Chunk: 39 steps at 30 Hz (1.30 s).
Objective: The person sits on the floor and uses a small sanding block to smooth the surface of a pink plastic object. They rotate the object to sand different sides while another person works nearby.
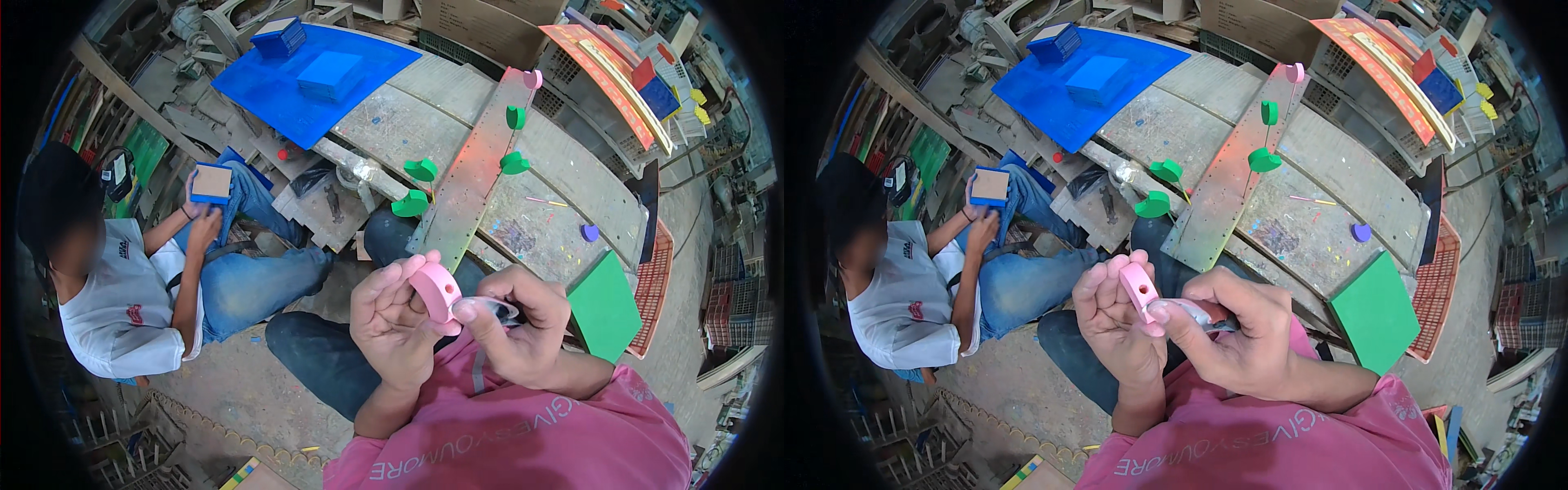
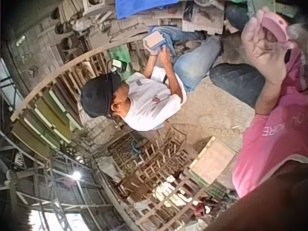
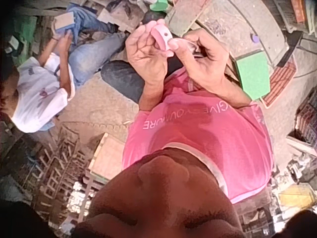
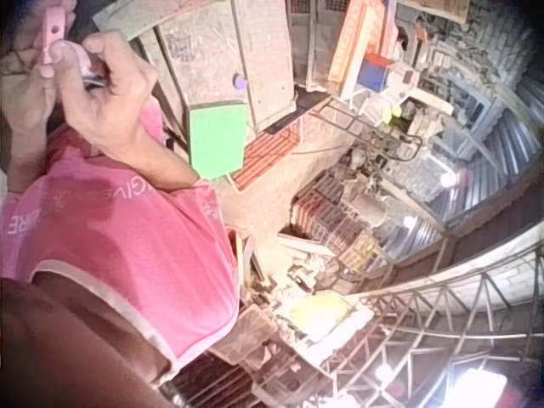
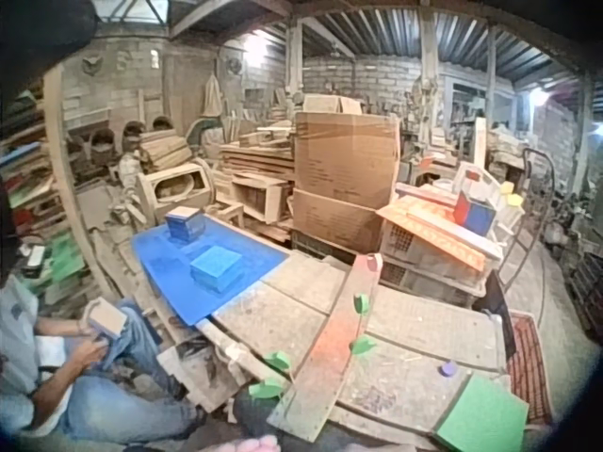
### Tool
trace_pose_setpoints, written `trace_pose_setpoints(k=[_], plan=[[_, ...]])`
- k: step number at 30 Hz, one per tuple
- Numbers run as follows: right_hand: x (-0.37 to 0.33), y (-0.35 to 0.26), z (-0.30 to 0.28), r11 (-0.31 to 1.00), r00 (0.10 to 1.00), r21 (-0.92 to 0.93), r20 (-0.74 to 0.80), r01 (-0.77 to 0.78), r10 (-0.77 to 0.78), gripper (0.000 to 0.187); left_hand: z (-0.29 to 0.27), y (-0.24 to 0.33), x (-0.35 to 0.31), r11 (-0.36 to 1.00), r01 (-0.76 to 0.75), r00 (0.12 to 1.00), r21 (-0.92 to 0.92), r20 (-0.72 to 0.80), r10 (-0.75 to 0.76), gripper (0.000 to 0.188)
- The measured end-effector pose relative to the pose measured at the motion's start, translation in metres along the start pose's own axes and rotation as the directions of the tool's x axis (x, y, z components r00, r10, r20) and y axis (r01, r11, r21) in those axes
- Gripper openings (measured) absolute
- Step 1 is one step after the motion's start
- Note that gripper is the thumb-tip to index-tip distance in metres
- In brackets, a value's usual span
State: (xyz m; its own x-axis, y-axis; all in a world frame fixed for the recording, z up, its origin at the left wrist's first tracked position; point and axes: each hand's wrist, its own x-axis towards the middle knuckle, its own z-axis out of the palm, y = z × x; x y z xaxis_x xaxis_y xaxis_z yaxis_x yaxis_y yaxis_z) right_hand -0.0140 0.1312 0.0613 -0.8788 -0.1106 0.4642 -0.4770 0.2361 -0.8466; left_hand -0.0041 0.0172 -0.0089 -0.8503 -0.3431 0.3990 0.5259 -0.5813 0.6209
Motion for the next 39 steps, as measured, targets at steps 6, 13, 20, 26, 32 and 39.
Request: trace_pose_setpoints(k=[6,13,20,26,32,39], plan=[[0.007,-0.001,0.001,0.995,0.996,0.041,-0.001,-0.089,0.089,0.019,0.000,-0.001,0.001,0.997,-0.070,0.996,0.036,0.066,0.068,0.068],[-0.004,0.001,0.008,0.991,0.993,0.073,0.054,-0.110,0.106,0.017,-0.004,-0.005,0.000,0.993,-0.089,0.995,0.077,-0.039,0.092,0.068],[0.002,0.005,0.008,0.985,0.992,0.120,0.026,-0.126,0.124,0.016,-0.001,-0.005,-0.001,0.993,-0.082,0.996,0.090,-0.037,0.086,0.066],[0.003,0.004,0.010,0.958,0.976,0.192,0.014,-0.215,0.216,0.014,0.000,-0.008,-0.001,0.993,-0.085,0.995,0.077,-0.036,0.088,0.065],[-0.007,0.007,0.013,0.969,0.977,0.129,0.055,-0.210,0.205,0.013,-0.001,-0.011,-0.003,0.997,-0.060,0.990,0.049,-0.122,0.066,0.067],[-0.003,0.010,0.014,0.961,0.977,0.173,0.043,-0.214,0.210,0.016,-0.002,-0.009,0.000,0.994,-0.048,0.993,0.100,-0.103,0.059,0.065]])
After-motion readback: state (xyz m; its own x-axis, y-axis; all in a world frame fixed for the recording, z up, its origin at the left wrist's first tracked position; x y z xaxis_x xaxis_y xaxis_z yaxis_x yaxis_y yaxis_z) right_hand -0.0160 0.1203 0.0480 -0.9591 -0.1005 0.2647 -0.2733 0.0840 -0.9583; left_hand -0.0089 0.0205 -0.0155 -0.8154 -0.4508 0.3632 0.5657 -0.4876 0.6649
